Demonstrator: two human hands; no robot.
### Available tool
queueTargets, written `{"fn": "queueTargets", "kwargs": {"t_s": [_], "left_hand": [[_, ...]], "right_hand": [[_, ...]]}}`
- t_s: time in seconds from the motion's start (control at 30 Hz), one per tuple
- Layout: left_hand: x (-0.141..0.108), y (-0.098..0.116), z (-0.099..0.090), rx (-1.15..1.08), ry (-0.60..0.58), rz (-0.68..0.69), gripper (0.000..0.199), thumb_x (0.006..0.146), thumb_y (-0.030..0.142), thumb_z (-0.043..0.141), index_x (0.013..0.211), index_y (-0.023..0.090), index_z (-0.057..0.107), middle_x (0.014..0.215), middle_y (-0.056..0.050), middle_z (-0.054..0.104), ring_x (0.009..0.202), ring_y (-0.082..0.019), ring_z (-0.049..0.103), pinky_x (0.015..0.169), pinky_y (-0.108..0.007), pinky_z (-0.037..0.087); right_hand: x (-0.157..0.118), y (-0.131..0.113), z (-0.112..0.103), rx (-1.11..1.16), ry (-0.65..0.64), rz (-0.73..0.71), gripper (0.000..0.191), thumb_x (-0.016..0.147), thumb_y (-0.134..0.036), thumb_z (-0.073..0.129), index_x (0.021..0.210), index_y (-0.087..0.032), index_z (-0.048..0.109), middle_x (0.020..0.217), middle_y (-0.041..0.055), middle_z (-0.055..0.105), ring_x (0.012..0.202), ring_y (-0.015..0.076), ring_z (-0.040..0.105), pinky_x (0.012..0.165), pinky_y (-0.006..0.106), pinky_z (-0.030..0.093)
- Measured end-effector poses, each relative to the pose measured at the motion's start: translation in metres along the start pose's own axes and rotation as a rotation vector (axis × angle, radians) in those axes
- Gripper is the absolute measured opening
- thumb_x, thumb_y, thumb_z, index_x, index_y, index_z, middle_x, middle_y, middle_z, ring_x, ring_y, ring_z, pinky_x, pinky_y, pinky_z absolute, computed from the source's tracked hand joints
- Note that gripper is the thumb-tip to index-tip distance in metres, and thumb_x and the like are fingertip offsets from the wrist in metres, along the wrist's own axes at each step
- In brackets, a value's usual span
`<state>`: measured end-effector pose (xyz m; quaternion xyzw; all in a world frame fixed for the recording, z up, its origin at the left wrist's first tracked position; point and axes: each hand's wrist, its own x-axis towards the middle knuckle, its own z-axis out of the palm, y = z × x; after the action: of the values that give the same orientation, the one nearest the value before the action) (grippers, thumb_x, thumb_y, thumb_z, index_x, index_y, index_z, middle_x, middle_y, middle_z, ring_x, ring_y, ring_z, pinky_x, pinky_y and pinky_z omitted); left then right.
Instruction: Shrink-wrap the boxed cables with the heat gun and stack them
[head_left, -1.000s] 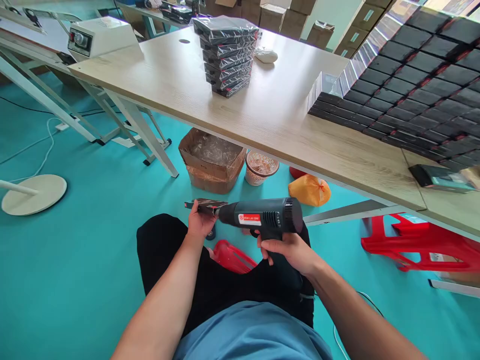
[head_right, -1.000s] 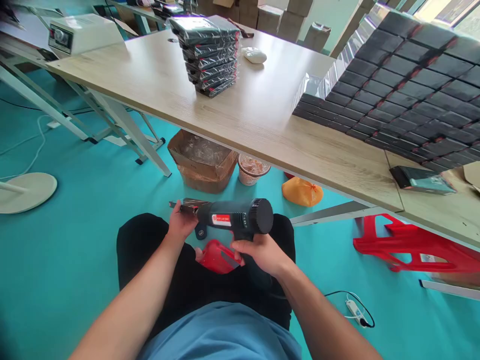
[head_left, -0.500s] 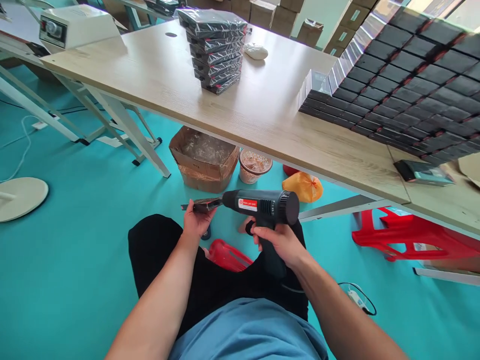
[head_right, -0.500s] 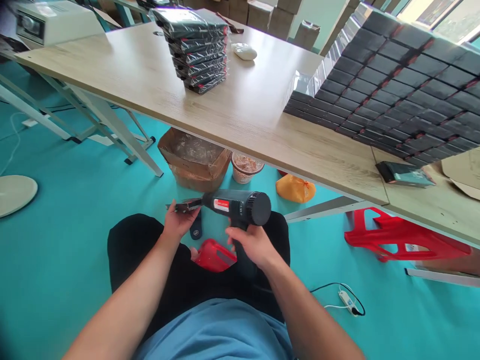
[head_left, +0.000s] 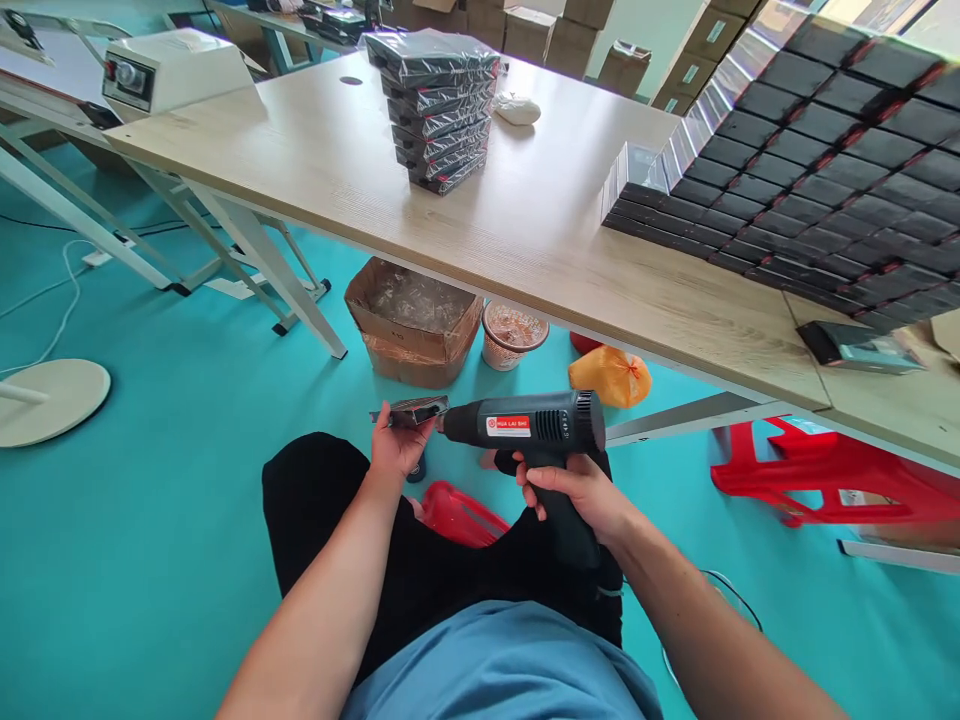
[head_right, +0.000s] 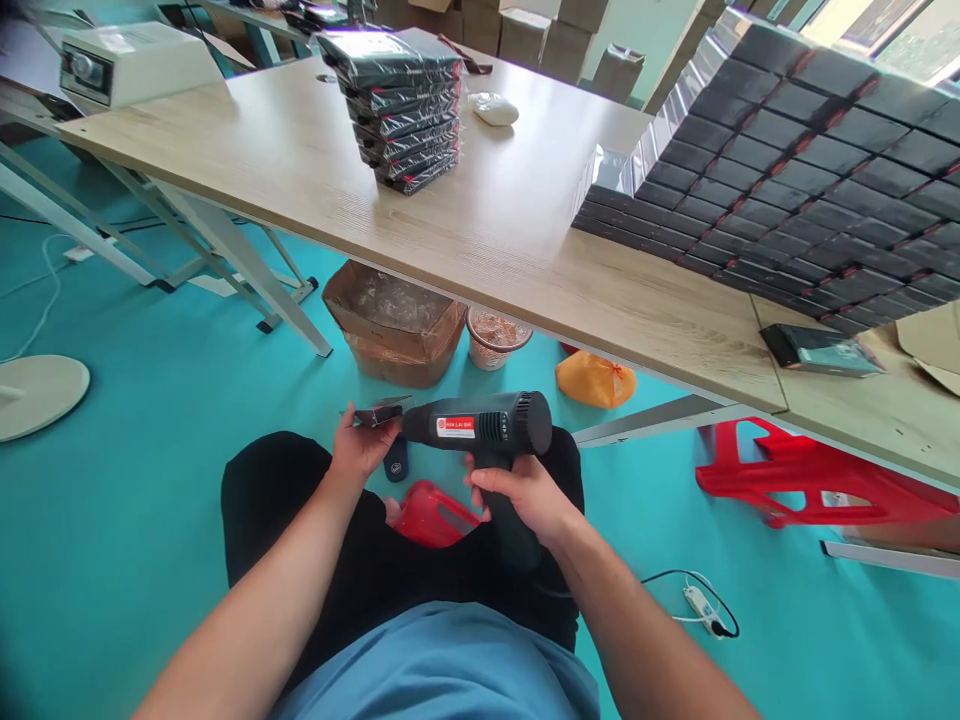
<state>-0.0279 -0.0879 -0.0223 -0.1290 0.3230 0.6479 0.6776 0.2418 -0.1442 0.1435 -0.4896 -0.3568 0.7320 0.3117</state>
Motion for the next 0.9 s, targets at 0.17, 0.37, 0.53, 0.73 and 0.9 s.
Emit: {"fn": "queueTargets", "kwargs": {"t_s": [0.17, 0.37, 0.53, 0.73, 0.9], "left_hand": [[-0.001, -0.001, 0.001, 0.023, 0.020, -0.002, 0.020, 0.094, 0.034, 0.057, 0.104, 0.018, 0.064, 0.099, -0.011, 0.074, 0.100, -0.029, 0.074, 0.084, -0.045, 0.063], [-0.001, 0.002, -0.003, 0.091, 0.060, 0.029, 0.042, 0.063, 0.012, 0.053, 0.103, 0.015, 0.067, 0.095, -0.010, 0.075, 0.086, -0.028, 0.073, 0.079, -0.045, 0.062], [0.003, -0.002, -0.005, 0.138, 0.069, -0.001, 0.044, 0.055, 0.014, 0.053, 0.096, 0.016, 0.067, 0.089, -0.009, 0.074, 0.085, -0.029, 0.071, 0.082, -0.047, 0.059], [0.004, -0.005, -0.007, 0.195, 0.094, 0.011, 0.038, 0.053, 0.014, 0.053, 0.088, 0.018, 0.066, 0.083, -0.007, 0.072, 0.080, -0.027, 0.069, 0.078, -0.043, 0.058], [0.008, -0.006, -0.011, 0.223, 0.109, 0.019, 0.027, 0.053, 0.012, 0.053, 0.078, 0.019, 0.061, 0.071, -0.004, 0.066, 0.068, -0.023, 0.065, 0.072, -0.037, 0.056]], "right_hand": [[0.003, 0.004, -0.005, 0.045, 0.114, -0.084, 0.030, 0.075, -0.035, 0.083, 0.097, -0.016, 0.074, 0.084, 0.0047, 0.072, 0.066, 0.0158, 0.063, 0.054, 0.027, 0.052], [-0.010, -0.001, -0.028, 0.059, 0.077, 0.008, 0.034, 0.074, -0.035, 0.084, 0.101, -0.015, 0.075, 0.086, 0.0062, 0.073, 0.067, 0.0166, 0.063, 0.053, 0.027, 0.051], [-0.022, 0.002, -0.037, 0.029, 0.066, 0.068, 0.038, 0.074, -0.037, 0.085, 0.103, -0.015, 0.075, 0.086, 0.0066, 0.072, 0.067, 0.0173, 0.064, 0.053, 0.027, 0.052], [-0.024, 0.005, -0.034, 0.002, 0.034, 0.063, 0.037, 0.076, -0.037, 0.084, 0.104, -0.015, 0.075, 0.087, 0.0069, 0.072, 0.067, 0.0174, 0.063, 0.053, 0.028, 0.052], [-0.025, 0.006, -0.027, -0.040, -0.033, 0.064, 0.035, 0.077, -0.036, 0.083, 0.104, -0.015, 0.075, 0.088, 0.0069, 0.071, 0.067, 0.0180, 0.062, 0.053, 0.029, 0.051]]}}
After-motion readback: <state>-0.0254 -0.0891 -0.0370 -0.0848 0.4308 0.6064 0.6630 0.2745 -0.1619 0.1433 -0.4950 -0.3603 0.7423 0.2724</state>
